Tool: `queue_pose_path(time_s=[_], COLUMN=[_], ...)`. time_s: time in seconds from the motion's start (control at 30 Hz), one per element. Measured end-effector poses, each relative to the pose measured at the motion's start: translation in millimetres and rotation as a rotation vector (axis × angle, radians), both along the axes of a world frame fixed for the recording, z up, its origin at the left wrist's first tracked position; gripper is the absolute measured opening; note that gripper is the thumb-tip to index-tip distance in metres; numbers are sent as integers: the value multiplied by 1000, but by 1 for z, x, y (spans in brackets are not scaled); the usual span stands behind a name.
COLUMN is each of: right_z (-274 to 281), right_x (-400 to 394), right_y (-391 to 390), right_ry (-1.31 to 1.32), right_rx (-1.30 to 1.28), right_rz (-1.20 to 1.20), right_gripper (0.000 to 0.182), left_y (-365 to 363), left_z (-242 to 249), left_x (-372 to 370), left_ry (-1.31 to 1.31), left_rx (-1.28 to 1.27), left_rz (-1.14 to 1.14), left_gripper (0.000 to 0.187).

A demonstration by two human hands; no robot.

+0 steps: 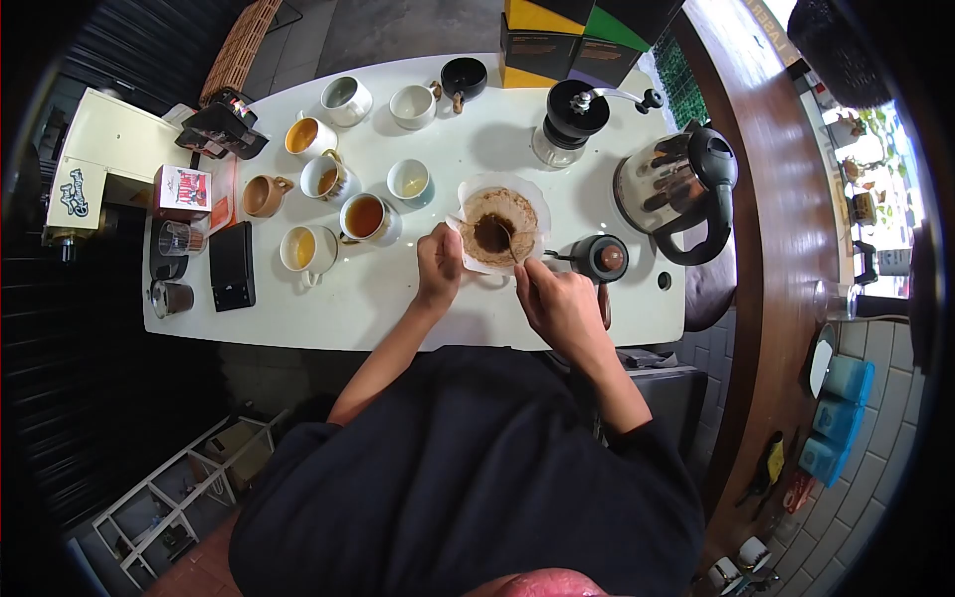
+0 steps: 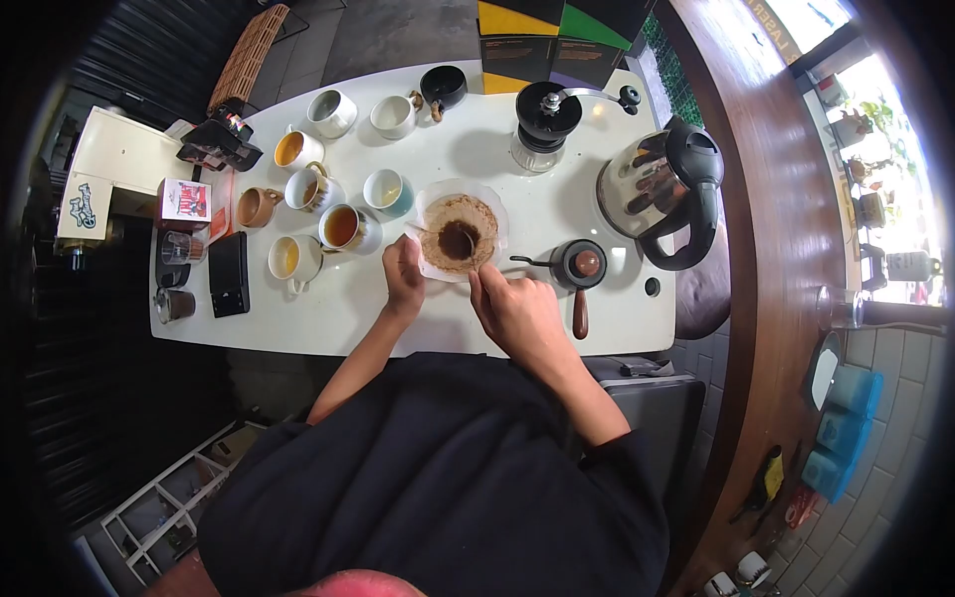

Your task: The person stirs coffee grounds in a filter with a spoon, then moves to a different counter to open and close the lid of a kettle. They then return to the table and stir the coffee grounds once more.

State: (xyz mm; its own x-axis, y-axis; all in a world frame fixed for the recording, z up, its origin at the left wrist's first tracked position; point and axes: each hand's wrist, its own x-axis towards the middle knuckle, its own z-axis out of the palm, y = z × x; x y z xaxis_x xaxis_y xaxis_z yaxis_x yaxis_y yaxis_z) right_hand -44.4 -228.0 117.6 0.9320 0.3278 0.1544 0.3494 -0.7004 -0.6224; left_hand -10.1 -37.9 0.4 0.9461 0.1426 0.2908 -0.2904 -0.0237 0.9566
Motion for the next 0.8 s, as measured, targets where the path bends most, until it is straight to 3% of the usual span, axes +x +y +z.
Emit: queue_pose_path(time_s=[0.4, 0.8], right_z=[18, -1], right_x=[-4, 6], right_y=[-5, -4], right_ry=[50, -2], right_rx=[216, 42], right_rz=[50, -7], right_gripper=[24, 23], left_y=[0, 0], left_z=[-2, 3], left_x=[0, 0], left_ry=[7, -12], left_rx=[0, 31], left_rz=[10, 28], left_gripper=[39, 35])
